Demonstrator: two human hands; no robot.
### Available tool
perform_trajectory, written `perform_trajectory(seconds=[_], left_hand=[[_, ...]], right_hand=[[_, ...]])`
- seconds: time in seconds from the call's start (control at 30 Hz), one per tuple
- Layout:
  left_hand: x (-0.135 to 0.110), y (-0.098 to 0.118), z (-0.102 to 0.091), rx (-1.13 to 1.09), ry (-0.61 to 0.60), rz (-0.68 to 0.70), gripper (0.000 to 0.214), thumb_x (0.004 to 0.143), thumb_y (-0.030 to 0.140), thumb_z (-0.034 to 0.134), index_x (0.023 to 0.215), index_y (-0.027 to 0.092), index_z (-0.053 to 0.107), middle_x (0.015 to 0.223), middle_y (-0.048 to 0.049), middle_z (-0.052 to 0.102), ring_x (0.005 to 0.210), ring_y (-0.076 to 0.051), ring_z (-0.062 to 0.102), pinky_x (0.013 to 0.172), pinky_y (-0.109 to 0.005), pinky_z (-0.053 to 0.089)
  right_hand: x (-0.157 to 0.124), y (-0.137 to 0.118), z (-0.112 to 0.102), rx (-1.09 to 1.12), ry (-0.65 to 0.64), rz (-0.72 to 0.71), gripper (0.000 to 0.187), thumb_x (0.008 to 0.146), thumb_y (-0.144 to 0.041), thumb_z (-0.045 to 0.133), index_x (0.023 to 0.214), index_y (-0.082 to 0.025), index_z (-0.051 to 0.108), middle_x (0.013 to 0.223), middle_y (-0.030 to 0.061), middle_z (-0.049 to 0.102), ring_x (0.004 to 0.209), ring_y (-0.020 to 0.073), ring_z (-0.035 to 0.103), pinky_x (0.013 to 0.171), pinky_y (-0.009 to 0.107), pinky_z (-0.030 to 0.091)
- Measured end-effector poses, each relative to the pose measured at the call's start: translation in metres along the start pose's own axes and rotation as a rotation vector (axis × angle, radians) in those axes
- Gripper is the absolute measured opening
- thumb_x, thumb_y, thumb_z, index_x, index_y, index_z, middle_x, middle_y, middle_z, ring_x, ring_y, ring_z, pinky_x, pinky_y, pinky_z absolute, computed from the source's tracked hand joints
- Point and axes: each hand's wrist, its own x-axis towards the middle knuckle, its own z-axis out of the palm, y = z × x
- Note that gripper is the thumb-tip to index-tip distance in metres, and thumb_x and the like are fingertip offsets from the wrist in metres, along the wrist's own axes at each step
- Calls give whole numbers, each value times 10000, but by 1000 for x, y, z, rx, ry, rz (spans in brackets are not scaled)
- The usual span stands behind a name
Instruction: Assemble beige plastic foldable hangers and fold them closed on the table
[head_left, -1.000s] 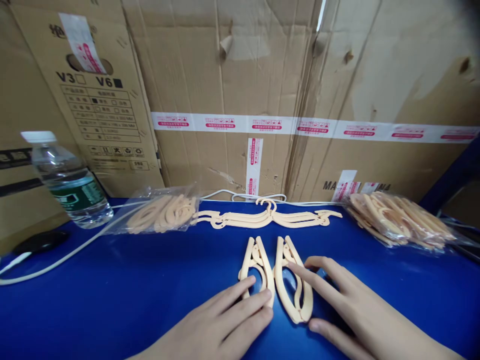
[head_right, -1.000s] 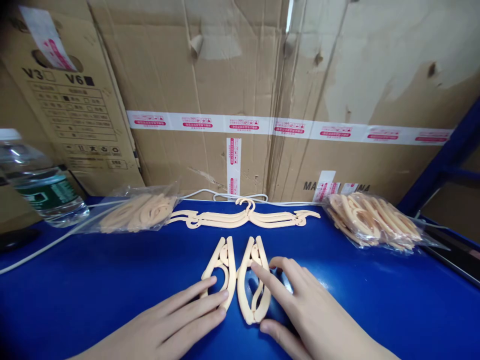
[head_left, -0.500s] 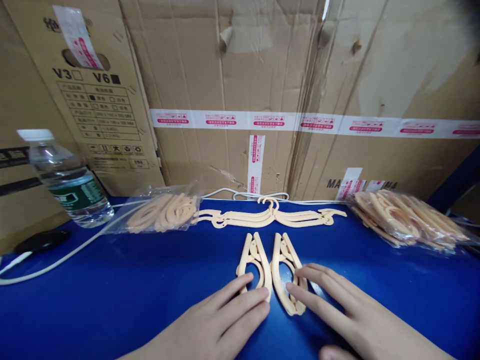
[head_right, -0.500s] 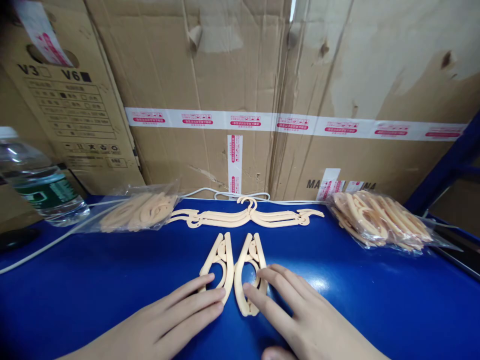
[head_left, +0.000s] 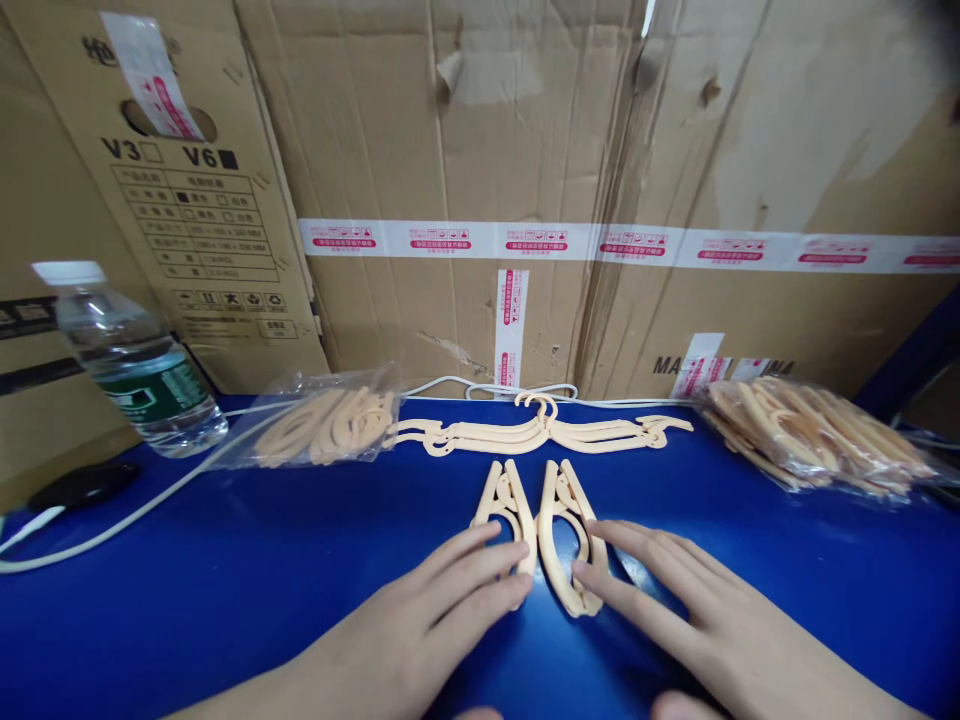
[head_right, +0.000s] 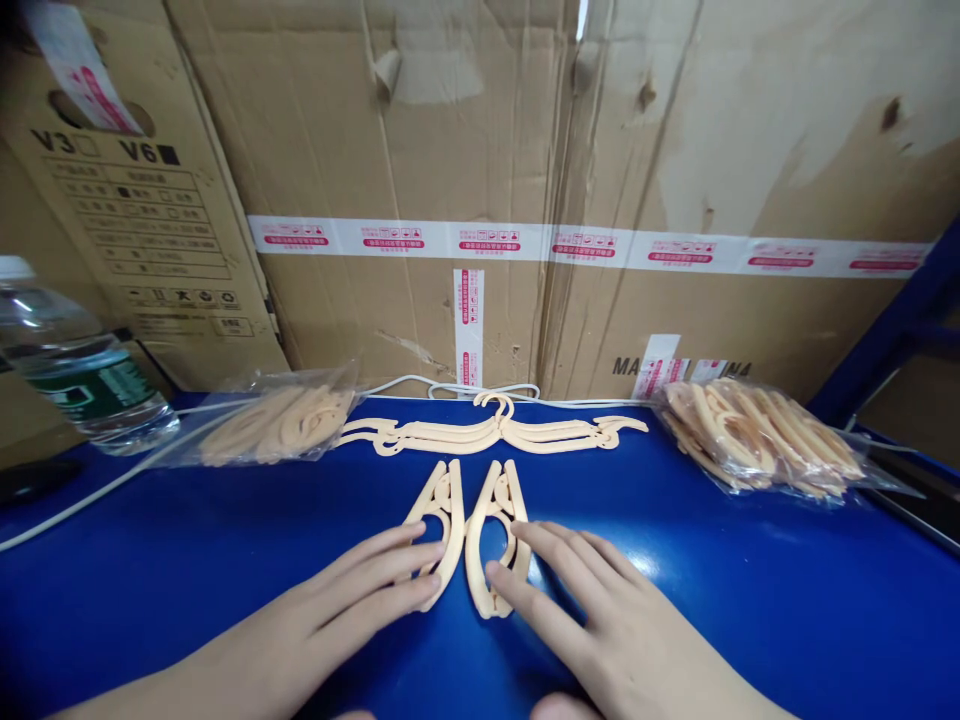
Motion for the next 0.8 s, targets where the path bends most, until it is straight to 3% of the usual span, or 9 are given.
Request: perform_trajectory(seconds=[0.1,0.17,0.3,0.5,0.8], left_hand=[[1,-4,-3,-7,103,-91,487,869,209,613,1339,276,508,1442,-67,509,1329,-275,467,1094,-403,425],[3,-8,-2,-29,160,-159,300,872,167,542,1158,251,572,1312,-72,576,1203,-245,557,1011,-370,497],[6,-17,4,-97,182,-226,136,858,121,453,916,225,517,1063,-55,595,971,-206,585,844,-325,539],[4,-20,11,-87,139,-216,117,840,108,463,866,220,484,1069,-59,548,978,-218,546,852,-348,507],[4,-20,12,-68,126,-202,122,857,107,457,887,220,490,1087,-62,543,993,-217,535,862,-344,499]], right_hand=[[2,-3,-10,30,-11,86,617,922,-437,576,1489,-296,381,1372,98,565,1156,307,608,906,382,568],[4,-3,-15,51,-39,141,549,930,-362,567,1458,-302,430,1318,76,602,1122,277,626,878,333,580],[5,0,-20,90,-60,221,454,944,-337,543,1393,-286,505,1276,79,618,1129,278,612,895,348,573],[7,7,-22,207,-135,276,437,984,-336,489,1415,-266,475,1298,95,579,1162,243,587,990,374,521],[5,9,-19,157,-123,265,459,970,-349,515,1420,-262,484,1391,98,542,1267,269,524,1046,404,478]])
